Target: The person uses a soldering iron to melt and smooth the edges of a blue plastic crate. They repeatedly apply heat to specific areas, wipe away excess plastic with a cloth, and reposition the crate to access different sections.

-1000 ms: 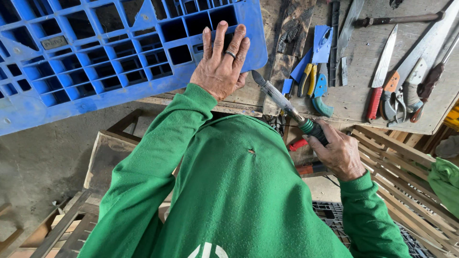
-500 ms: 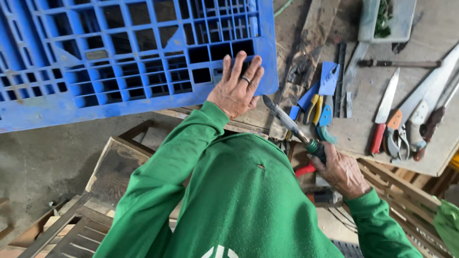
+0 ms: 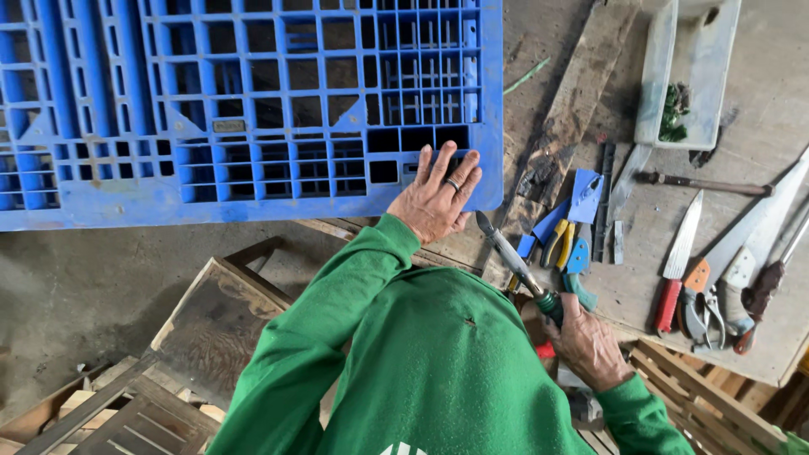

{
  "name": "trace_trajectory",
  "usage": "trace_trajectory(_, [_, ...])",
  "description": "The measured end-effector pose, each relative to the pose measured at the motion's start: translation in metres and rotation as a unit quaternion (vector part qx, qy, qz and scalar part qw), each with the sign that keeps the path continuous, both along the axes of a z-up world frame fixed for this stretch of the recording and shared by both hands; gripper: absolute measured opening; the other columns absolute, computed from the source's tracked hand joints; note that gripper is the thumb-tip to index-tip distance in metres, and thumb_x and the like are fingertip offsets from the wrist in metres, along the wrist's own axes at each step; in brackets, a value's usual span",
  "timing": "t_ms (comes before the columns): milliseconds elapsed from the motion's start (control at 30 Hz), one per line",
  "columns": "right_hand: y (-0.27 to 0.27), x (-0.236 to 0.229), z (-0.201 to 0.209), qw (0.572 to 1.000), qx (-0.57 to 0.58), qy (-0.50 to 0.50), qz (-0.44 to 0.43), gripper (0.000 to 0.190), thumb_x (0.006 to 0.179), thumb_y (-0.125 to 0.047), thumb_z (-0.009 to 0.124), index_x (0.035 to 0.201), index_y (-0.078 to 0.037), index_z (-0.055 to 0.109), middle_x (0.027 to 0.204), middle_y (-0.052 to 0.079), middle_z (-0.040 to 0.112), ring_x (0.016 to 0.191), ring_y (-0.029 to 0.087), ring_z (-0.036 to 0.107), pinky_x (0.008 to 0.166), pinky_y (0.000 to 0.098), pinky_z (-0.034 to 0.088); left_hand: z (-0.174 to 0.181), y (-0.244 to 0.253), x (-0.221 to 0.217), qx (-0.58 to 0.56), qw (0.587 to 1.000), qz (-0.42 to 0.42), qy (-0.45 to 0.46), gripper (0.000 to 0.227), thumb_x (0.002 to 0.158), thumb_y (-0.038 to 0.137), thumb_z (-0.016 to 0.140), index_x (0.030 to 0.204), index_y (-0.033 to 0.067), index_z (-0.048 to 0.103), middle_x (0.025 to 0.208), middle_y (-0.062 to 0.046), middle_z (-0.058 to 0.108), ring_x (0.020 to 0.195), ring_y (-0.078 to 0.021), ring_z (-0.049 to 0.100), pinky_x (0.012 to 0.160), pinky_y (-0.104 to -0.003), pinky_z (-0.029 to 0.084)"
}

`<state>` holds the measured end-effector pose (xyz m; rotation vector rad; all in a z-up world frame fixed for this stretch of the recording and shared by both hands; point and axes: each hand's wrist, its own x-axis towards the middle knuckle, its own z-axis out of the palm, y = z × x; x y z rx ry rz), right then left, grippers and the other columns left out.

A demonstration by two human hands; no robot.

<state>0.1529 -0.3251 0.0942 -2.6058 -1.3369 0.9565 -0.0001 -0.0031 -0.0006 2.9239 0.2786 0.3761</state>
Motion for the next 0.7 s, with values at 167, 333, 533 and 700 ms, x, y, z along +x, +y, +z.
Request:
trace_trajectory(167, [-0.001, -0.014, -0.005, 1.0, -0.016, 0.011, -0.024, 0.042, 0.092, -0.032, 0.062, 0.117, -0.004, 0.041, 0.084, 0.023, 0.07, 0.072, 0.044, 0.07, 0.061, 0.0537, 0.056, -0.005, -0.002, -0.001, -0.008, 1.0, -0.003, 0.013, 0.081, 0.093, 0.047, 0.066, 0.158, 0.0052, 0.042, 0.17, -0.016, 0.019, 0.154, -0.0509, 0.012, 0.122, -0.074, 0.02])
trace_trajectory(333, [-0.003, -0.047, -0.008, 0.997, -0.038, -0.033, -0.063, 0.04, 0.094, -0.037, 0.064, 0.111, -0.007, 0.044, 0.08, 0.024, 0.069, 0.075, 0.045, 0.069, 0.064, 0.0546, 0.054, -0.004, 0.0, -0.001, -0.006, 1.0, -0.01, 0.013, 0.082, 0.092, 0.046, 0.068, 0.157, 0.0033, 0.042, 0.169, -0.018, 0.018, 0.153, -0.0525, 0.013, 0.122, -0.075, 0.02])
trace_trajectory(533, [0.002, -0.102, -0.014, 0.987, -0.009, -0.033, -0.158, 0.039, 0.092, -0.034, 0.063, 0.114, -0.007, 0.047, 0.084, 0.026, 0.069, 0.077, 0.046, 0.068, 0.064, 0.0545, 0.053, 0.001, 0.002, -0.004, -0.033, 0.999, -0.017, -0.008, 0.084, 0.091, 0.044, 0.07, 0.156, 0.0009, 0.041, 0.168, -0.02, 0.022, 0.152, -0.054, 0.018, 0.12, -0.075, 0.024])
trace_trajectory(700, [0.018, -0.143, -0.002, 0.96, 0.118, 0.037, -0.253, 0.041, 0.095, -0.028, 0.069, 0.123, -0.005, 0.05, 0.09, 0.021, 0.069, 0.077, 0.038, 0.067, 0.063, 0.0462, 0.052, 0.005, 0.007, -0.005, -0.046, 0.999, -0.015, -0.015, 0.082, 0.091, 0.043, 0.07, 0.155, 0.0006, 0.041, 0.166, -0.02, 0.025, 0.151, -0.0537, 0.023, 0.12, -0.074, 0.026])
